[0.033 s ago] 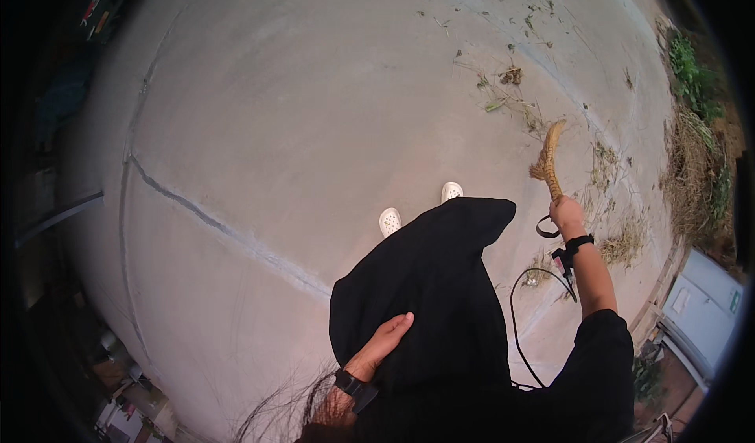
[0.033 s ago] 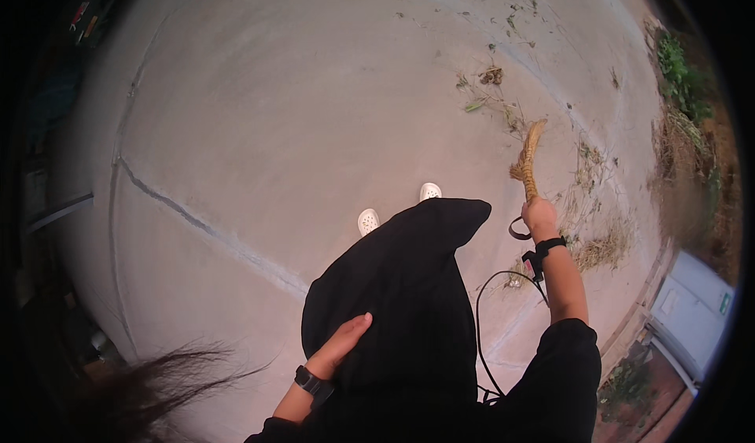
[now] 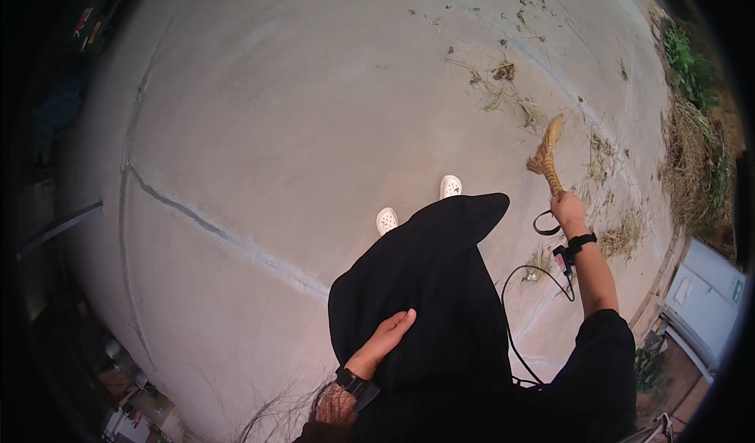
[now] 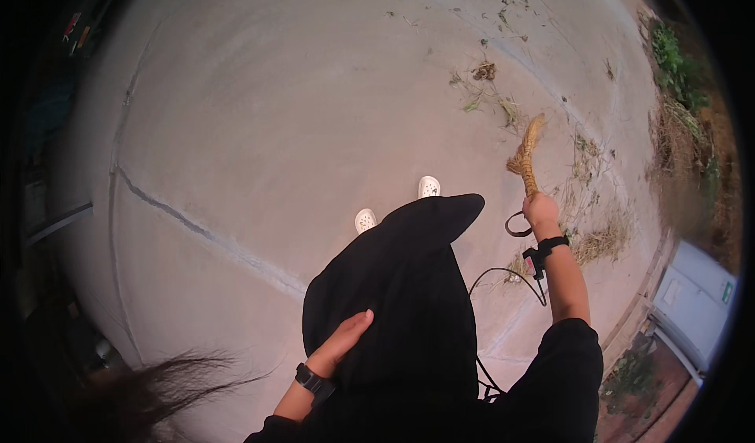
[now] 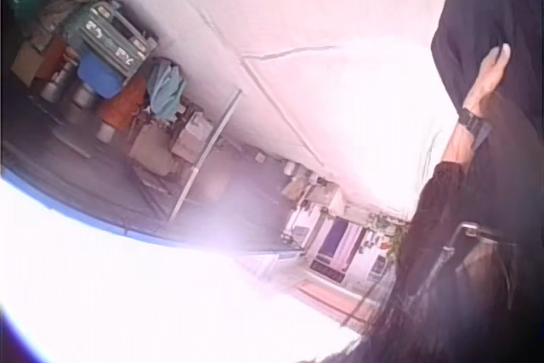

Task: Sweeping plant debris and leaves into a pile on a concrete yard using a straw broom.

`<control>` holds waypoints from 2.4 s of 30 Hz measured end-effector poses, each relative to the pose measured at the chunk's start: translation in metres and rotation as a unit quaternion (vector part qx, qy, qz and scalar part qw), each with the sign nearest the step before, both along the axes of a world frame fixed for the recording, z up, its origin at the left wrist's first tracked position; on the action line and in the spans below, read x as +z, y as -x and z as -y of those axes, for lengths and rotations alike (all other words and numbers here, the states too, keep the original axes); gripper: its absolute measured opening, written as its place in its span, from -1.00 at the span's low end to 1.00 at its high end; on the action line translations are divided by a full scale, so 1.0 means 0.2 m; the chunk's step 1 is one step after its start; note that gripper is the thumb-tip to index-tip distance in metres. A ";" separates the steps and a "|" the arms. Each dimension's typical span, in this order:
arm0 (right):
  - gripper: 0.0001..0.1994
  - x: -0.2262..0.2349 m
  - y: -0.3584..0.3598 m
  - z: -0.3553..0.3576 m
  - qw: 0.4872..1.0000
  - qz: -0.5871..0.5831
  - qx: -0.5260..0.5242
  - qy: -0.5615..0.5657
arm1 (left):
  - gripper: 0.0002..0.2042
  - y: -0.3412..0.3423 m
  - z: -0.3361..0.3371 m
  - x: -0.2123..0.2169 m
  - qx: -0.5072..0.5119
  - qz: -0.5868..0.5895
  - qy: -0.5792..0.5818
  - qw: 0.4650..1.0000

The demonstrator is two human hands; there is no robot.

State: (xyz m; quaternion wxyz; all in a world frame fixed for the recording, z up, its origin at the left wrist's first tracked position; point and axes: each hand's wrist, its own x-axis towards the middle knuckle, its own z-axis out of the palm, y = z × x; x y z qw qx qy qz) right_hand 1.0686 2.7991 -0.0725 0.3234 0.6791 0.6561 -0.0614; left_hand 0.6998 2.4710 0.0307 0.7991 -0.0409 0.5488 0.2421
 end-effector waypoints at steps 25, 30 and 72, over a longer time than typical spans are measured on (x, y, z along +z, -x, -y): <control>-0.63 -0.51 0.04 -0.93 0.931 -0.267 0.163 0.189 | -0.73 -0.60 -1.16 0.12 -0.376 -0.272 0.025 0.885; -0.60 -0.27 -0.67 -1.23 0.978 -0.161 0.031 0.129 | -0.73 -0.58 -1.26 0.07 -0.378 -0.284 -0.015 0.881; -0.57 -0.43 -0.02 -2.77 0.960 -0.106 0.104 0.237 | -0.77 -0.29 -2.86 -0.03 -0.224 -0.141 0.093 0.960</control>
